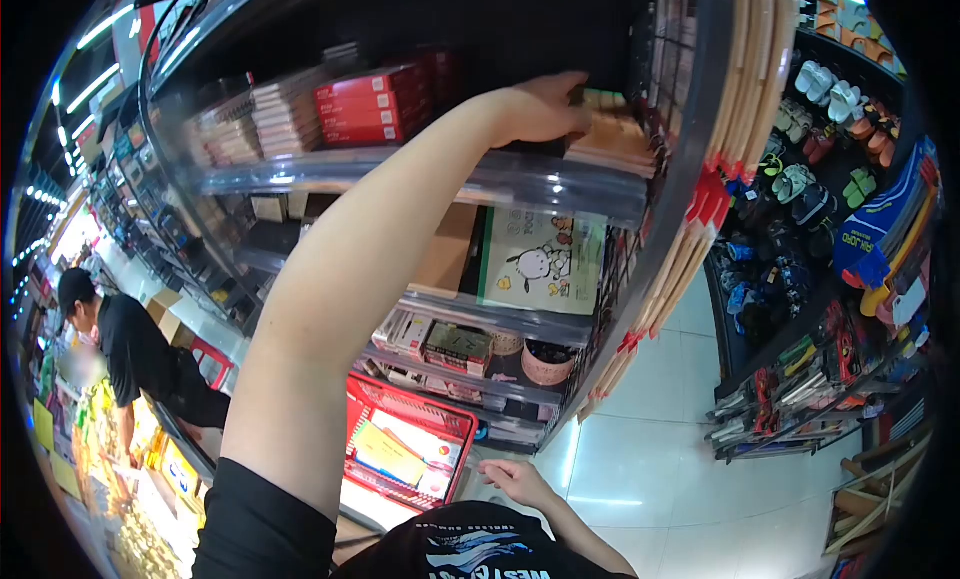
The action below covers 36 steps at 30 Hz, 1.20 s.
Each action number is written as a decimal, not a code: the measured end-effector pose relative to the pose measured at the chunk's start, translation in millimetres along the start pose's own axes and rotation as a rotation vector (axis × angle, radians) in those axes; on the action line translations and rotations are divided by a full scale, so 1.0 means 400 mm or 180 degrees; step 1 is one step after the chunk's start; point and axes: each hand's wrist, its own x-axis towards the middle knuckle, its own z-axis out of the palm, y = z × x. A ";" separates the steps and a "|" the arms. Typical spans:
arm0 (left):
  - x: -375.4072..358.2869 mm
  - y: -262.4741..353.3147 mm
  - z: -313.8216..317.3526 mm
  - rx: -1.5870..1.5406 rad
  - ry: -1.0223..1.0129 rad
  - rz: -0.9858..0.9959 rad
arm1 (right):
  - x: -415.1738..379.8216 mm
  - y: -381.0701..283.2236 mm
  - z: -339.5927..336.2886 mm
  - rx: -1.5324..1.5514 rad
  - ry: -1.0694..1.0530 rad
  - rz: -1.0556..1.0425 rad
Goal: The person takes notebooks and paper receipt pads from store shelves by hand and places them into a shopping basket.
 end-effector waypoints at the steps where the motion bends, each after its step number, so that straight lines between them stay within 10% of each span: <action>1: -0.007 -0.010 0.001 -0.0011 0.0170 0.0150 | -0.002 -0.001 0.002 0.0009 -0.0042 0.0068; 10: -0.425 -0.058 -0.025 -0.0506 0.2285 0.1294 | 0.045 0.015 0.031 0.0008 -0.0188 0.0350; 22: -1.422 -0.489 0.500 -0.1497 0.2115 -0.3567 | 0.268 0.063 0.163 -0.0892 -0.0897 0.0553; 36: -1.762 -0.380 0.635 -0.2261 0.0999 -0.4221 | 0.597 0.416 0.446 -0.2536 -0.1121 0.1103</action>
